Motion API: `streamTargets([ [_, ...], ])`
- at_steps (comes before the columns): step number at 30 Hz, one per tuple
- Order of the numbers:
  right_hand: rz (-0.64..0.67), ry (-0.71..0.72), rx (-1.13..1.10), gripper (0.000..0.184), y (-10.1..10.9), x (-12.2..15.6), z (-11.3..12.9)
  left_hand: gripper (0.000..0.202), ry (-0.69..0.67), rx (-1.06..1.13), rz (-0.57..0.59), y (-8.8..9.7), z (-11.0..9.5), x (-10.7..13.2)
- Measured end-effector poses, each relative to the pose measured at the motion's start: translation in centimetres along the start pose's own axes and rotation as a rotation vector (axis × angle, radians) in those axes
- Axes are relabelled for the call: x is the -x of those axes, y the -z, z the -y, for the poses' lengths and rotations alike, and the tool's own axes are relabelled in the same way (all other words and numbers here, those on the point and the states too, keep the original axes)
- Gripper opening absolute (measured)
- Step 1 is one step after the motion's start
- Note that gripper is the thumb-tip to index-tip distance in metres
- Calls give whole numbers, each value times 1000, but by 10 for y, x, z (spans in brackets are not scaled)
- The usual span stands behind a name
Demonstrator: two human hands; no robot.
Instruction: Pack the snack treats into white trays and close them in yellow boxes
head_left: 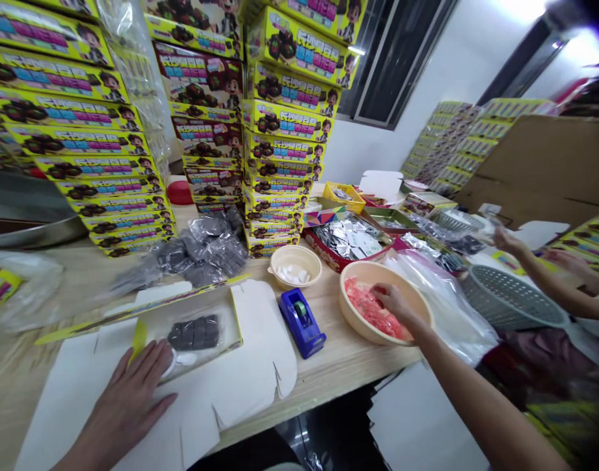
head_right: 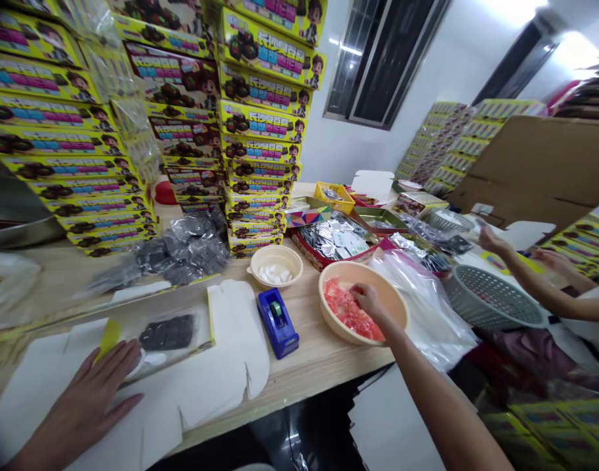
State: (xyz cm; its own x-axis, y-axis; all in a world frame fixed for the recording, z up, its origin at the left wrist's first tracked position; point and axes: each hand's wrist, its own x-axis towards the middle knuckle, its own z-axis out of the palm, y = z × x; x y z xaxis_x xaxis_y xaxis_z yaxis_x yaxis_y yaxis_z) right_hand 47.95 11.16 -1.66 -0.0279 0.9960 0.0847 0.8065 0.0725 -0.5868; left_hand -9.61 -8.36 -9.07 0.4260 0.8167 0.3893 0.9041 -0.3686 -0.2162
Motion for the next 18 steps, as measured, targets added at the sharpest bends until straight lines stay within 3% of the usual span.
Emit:
streamTargets([
  [3, -111, 7, -104, 29, 8, 12, 19, 63, 13, 13, 6, -1, -1, 1],
  [6, -123, 110, -309, 25, -12, 24, 73, 61, 50, 17, 42, 6, -6, 0],
  [9, 102, 177, -569, 25, -62, 35, 152, 59, 86, 28, 114, 13, -10, -3],
  [13, 467, 99, -835, 32, -133, 55, 243, 61, 71, 32, 98, 14, -8, -1],
  [15, 680, 97, -841, 43, -152, 56, 259, 62, 38, 13, 33, 6, -3, 5],
  [17, 725, 163, -783, 41, -150, 45, 252, 63, 13, 9, -26, -7, 3, 10],
  [18, 685, 209, -738, 35, -141, 36, 240, 62, 4, 12, -49, -15, 7, 12],
])
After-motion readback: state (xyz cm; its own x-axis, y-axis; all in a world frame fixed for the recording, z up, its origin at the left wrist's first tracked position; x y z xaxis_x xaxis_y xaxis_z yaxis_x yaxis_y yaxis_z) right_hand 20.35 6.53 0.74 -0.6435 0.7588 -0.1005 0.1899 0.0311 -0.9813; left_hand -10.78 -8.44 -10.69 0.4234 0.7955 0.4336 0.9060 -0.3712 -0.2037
